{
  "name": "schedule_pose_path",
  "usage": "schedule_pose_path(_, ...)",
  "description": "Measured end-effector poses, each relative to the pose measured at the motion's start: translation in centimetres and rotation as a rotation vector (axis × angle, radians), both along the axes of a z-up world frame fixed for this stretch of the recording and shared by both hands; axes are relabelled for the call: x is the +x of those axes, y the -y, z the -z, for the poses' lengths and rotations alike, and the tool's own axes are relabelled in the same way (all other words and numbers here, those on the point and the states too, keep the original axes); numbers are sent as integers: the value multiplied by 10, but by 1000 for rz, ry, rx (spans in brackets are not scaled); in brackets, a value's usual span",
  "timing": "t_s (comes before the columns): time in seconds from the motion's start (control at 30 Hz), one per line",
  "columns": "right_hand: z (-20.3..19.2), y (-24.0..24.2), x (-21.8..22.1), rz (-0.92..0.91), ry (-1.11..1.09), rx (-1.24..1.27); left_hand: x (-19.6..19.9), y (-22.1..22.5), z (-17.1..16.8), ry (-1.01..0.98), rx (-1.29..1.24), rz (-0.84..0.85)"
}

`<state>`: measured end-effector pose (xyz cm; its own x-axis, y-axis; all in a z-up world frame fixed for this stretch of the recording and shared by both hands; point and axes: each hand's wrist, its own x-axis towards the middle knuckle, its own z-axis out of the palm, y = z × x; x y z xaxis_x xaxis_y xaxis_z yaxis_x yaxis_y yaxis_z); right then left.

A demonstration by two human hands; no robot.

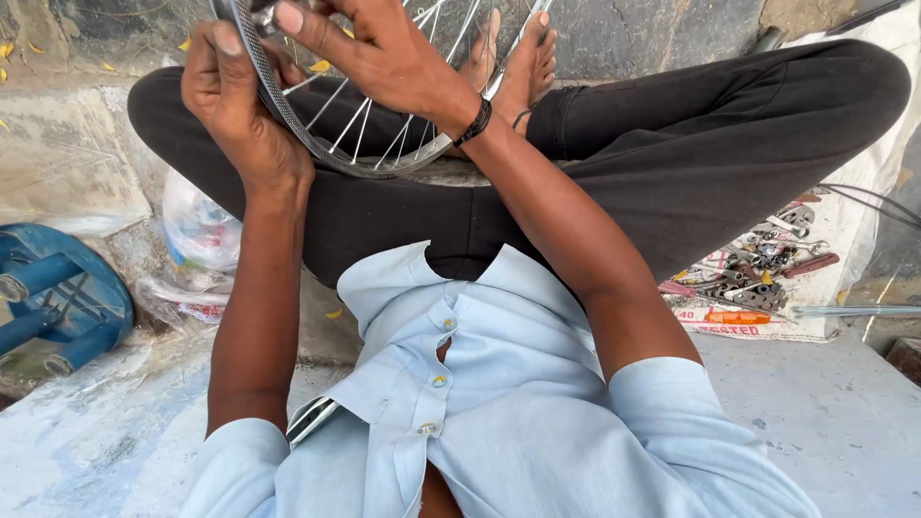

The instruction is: The recorder is assembling and truing a bicycle wheel, focusing on inserting and tightening spokes on the rim.

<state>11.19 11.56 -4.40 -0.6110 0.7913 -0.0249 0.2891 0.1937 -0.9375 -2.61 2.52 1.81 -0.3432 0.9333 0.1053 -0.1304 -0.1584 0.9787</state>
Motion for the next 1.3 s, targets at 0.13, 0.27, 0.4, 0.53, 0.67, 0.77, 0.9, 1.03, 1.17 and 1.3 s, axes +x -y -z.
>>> schedule_pose_path(0.13, -2, 2, -3, -68, -676, 68, 1, 2, 8, -22, 17, -12)
schedule_pose_path(0.27, -9, 15, 4, 10, -421, -89, 1, 15, 29, 5, 49, -46)
schedule_pose_path(0.4, 6, 18, 9, -67, -790, -138, 10, 17, 40, 134, 48, -40)
schedule_pose_path(0.53, -1, 17, -1, 35, -602, -102, 12, 21, 39, 163, 28, -45)
schedule_pose_path(0.67, -14, 21, 11, -49, -777, -110, 7, 31, 47, 114, -5, -123)
schedule_pose_path(0.77, -18, 19, 11, -65, -753, -136, 16, 33, 33, 145, -34, -145)
schedule_pose_path(0.9, 0, 26, -7, 55, -341, 11, 27, 29, 16, 173, -73, -68)
schedule_pose_path(1.03, -26, 23, 18, -43, -967, -197, 13, 16, 0, 101, -63, -29)
schedule_pose_path(1.17, -22, 9, 3, -72, -854, 7, -10, 16, 2, 81, -81, -12)
schedule_pose_path(1.3, -25, 5, 2, -89, -851, 32, -6, 7, -1, 82, -115, 20)
